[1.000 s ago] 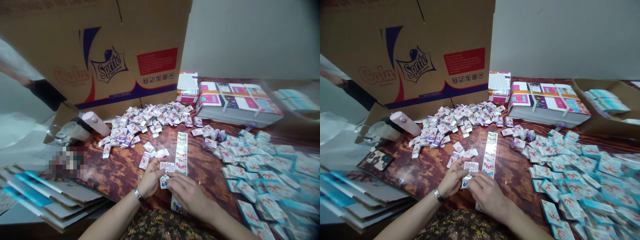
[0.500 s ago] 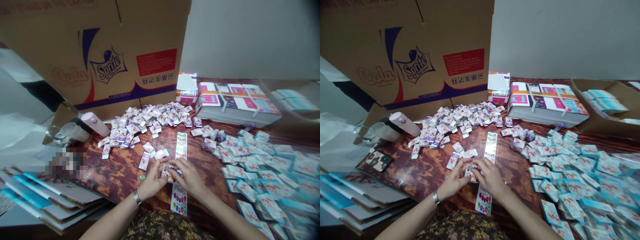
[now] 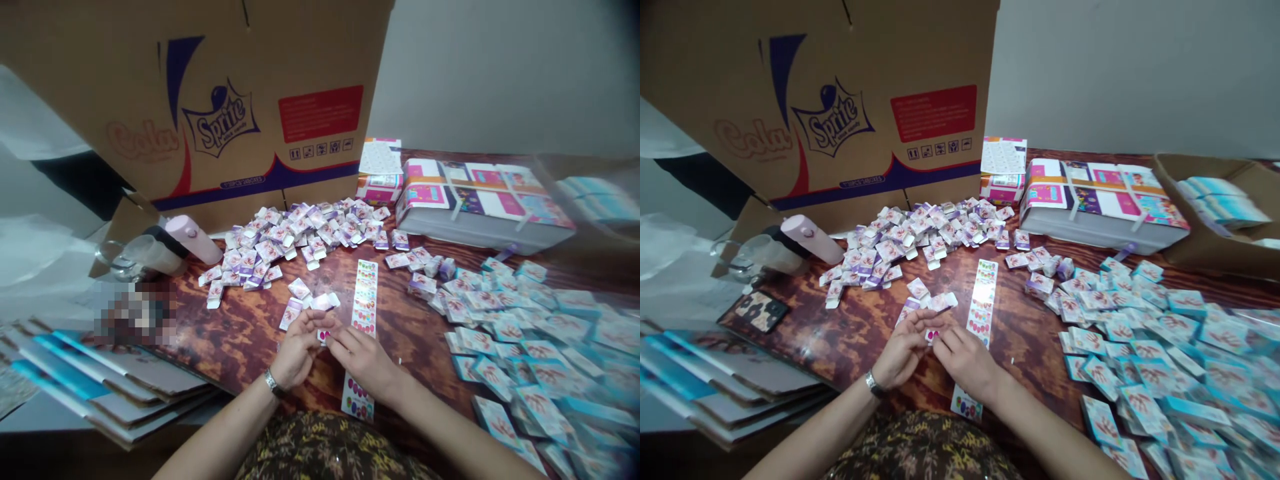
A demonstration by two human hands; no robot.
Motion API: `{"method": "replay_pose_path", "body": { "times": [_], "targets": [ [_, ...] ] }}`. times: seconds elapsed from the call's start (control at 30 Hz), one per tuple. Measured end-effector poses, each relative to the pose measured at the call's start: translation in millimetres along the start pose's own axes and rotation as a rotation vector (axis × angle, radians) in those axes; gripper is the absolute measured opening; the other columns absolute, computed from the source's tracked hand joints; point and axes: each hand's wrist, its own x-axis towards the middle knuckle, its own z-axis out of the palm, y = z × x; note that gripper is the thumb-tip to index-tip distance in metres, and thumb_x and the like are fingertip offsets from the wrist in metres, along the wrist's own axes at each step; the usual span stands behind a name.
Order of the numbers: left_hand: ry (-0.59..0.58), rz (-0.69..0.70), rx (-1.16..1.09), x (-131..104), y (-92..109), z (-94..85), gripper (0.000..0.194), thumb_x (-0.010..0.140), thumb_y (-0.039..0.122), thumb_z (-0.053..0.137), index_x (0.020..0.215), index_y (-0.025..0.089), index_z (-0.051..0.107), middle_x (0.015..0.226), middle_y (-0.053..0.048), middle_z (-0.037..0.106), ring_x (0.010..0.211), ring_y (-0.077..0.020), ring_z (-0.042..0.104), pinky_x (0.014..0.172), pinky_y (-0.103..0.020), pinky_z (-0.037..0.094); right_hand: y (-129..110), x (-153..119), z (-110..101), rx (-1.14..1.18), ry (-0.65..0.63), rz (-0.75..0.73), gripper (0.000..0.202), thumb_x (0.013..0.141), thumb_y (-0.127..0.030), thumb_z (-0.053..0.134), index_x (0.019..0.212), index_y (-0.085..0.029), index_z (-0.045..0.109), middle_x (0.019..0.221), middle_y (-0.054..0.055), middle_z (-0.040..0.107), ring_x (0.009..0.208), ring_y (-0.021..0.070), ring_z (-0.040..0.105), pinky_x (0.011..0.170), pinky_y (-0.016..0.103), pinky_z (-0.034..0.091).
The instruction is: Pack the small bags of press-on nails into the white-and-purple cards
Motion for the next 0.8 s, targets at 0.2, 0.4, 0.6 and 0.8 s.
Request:
{"method": "replay_pose_path", "body": {
  "times": [0.2,0.4,0.6,0.8],
  "targets": [
    [0.195,0.298,0.859,-24.9,19.7,-67.2,0.02,0.079,0.024,0.052,0.098,0.018,0.057,0.098,-0.007,0.061,0.092,-0.0201,0.057,0.086,-0.036,0.043,11.9,-4.9,27.1,0.094,-0.041,0.161,0.021,0.09,-0.015,0.037,0.098,-0.017,0.057,0.082,0.007,0.057,0.076,0.0172,0.055,0.069,0.029,0.047],
    [-0.003,0.48,1.575,-52.9,-15.8,-105.0,0.033,0.084,0.02,0.044,0.114,0.021,0.055,0.119,-0.01,0.053,0.117,-0.0264,0.04,0.102,-0.045,0.03,11.4,-8.1,47.0,0.096,-0.018,0.178,0.021,0.091,-0.018,0.037,0.097,-0.018,0.058,0.076,0.005,0.057,0.072,0.0171,0.055,0.065,0.028,0.045],
    [-0.148,0.538,1.717,-44.6,-45.7,-78.3,0.039,0.084,0.021,0.043,0.123,0.02,0.048,0.128,-0.012,0.045,0.125,-0.029,0.03,0.104,-0.05,0.026,8.6,-5.3,54.4,0.073,-0.029,0.1,0.02,0.091,-0.018,0.039,0.097,-0.018,0.059,0.081,0.005,0.06,0.076,0.0165,0.055,0.068,0.028,0.044],
    [-0.107,0.639,1.782,-37.7,-54.4,-74.1,0.039,0.083,0.021,0.045,0.121,0.017,0.049,0.124,-0.016,0.044,0.122,-0.0306,0.034,0.1,-0.053,0.03,7.1,-10.0,69.9,-0.073,-0.006,-0.085,0.019,0.09,-0.016,0.041,0.094,-0.017,0.06,0.078,0.005,0.059,0.075,0.0167,0.052,0.067,0.029,0.039]
  ]
}}
